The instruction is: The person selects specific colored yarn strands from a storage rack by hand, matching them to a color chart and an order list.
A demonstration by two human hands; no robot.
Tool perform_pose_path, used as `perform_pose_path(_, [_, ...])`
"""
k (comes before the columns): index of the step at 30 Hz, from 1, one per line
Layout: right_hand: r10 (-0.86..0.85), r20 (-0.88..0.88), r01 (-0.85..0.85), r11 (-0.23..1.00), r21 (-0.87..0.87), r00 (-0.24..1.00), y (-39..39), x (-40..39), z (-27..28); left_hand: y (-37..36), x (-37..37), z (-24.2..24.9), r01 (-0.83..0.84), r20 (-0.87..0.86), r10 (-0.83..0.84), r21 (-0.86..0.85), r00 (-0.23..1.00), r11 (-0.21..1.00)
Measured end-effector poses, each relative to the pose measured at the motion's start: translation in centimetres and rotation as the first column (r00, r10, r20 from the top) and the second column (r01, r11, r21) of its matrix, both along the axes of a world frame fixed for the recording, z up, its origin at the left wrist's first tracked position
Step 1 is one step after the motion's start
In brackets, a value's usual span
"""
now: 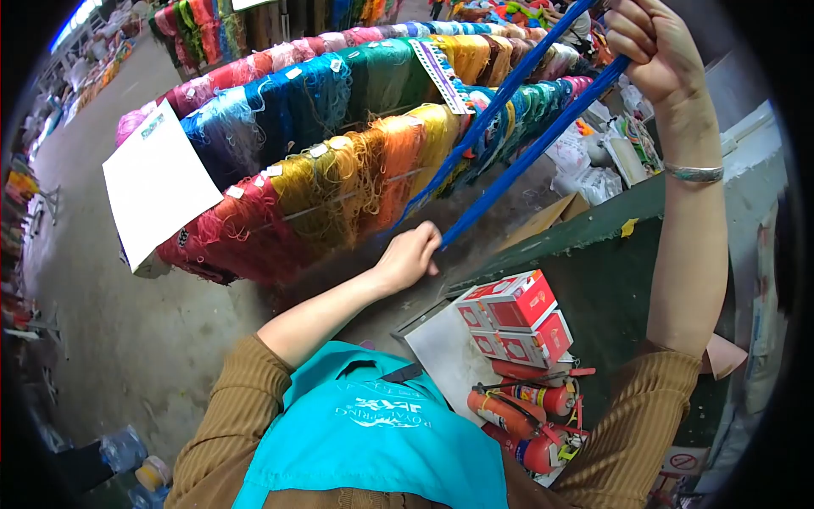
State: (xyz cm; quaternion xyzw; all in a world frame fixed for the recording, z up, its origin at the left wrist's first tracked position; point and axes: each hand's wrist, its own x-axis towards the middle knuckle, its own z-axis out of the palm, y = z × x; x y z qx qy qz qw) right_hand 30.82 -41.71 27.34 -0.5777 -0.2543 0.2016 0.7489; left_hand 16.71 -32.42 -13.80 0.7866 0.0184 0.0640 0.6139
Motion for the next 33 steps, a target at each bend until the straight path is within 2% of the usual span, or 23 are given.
perform_pose_path(6, [-0.043,0.062,0.043,0.999,-0.004,0.997,-0.4,1.0,1.7,1.0,-4.4,-11.5,0.089,-0.345,0.026,0.313,0.938,0.946])
perform_pose_path(8, [-0.044,0.068,0.045,0.999,-0.010,0.997,-0.7,1.3,2.3,1.6,-5.7,-14.0,0.163,-0.431,0.028,0.400,0.902,0.902])
perform_pose_path(10, [-0.045,0.061,0.045,0.999,0.007,0.997,-1.0,1.2,2.6,2.0,-6.4,-13.9,0.266,-0.522,0.012,0.454,0.853,0.850])
perform_pose_path(13, [-0.036,0.073,0.035,0.999,0.016,0.997,-1.4,0.8,2.9,2.2,-6.8,-13.9,0.340,-0.495,-0.049,0.519,0.868,0.784])
perform_pose_path(14, [-0.101,0.113,0.099,0.995,0.024,0.988,-1.5,0.4,2.9,2.2,-6.7,-14.0,0.338,-0.495,-0.047,0.518,0.867,0.785])
perform_pose_path(16, [-0.164,0.152,0.160,0.986,0.036,0.975,-1.5,-0.2,2.8,2.4,-6.3,-14.2,0.450,-0.456,-0.127,0.721,0.881,0.527])
perform_pose_path(17, [-0.171,0.149,0.167,0.985,0.039,0.974,-1.6,-0.3,2.8,2.5,-6.1,-14.2,0.449,-0.456,-0.125,0.723,0.881,0.526])
perform_pose_path(19, [-0.181,0.145,0.177,0.983,0.042,0.973,-1.9,-0.6,2.9,2.9,-5.7,-13.9,0.405,-0.351,-0.209,0.705,0.913,0.583])
perform_pose_path(21, [-0.178,0.163,0.177,0.984,0.019,0.970,-2.3,-0.9,2.7,3.4,-4.1,-12.6,0.252,-0.219,-0.137,0.676,0.966,0.692])
perform_pose_path(22, [-0.180,0.158,0.179,0.984,0.018,0.971,-2.5,-1.1,2.5,4.2,-2.6,-11.0,0.259,-0.262,-0.102,0.682,0.960,0.684])
perform_pose_path(23, [-0.163,0.153,0.163,0.987,0.015,0.975,-2.6,-1.3,2.2,4.7,-1.4,-8.7,0.123,-0.176,0.000,0.691,0.984,0.713])
perform_pose_path(25, [-0.144,0.144,0.144,0.990,0.013,0.979,-2.8,-1.6,1.9,5.9,0.4,-4.0,-0.138,0.027,0.141,0.441,0.990,0.887])
perform_pose_path(26, [-0.132,0.161,0.137,0.990,-0.016,0.978,-3.0,-1.7,1.7,6.4,1.3,-2.1,-0.189,0.020,0.194,0.346,0.981,0.919])
perform_pose_path(27, [-0.128,0.167,0.135,0.990,-0.031,0.978,-3.1,-1.8,1.5,6.8,2.3,-1.5,-0.292,0.222,0.240,0.245,0.945,0.924])
perform_pose_path(29, [-0.110,0.197,0.127,0.989,-0.075,0.974,-3.3,-2.1,1.1,6.9,3.0,2.2,-0.301,0.251,0.286,0.023,0.925,0.953])
perform_pose_path(31, [-0.097,0.216,0.123,0.987,-0.108,0.972,-3.6,-2.3,0.7,6.1,2.2,7.2,-0.255,0.124,0.291,-0.245,0.948,0.935])
perform_pose_path(33, [-0.037,0.238,0.088,0.974,-0.210,0.971,-3.8,-2.3,0.2,5.6,1.9,9.3,-0.249,0.218,0.299,-0.230,0.929,0.941])
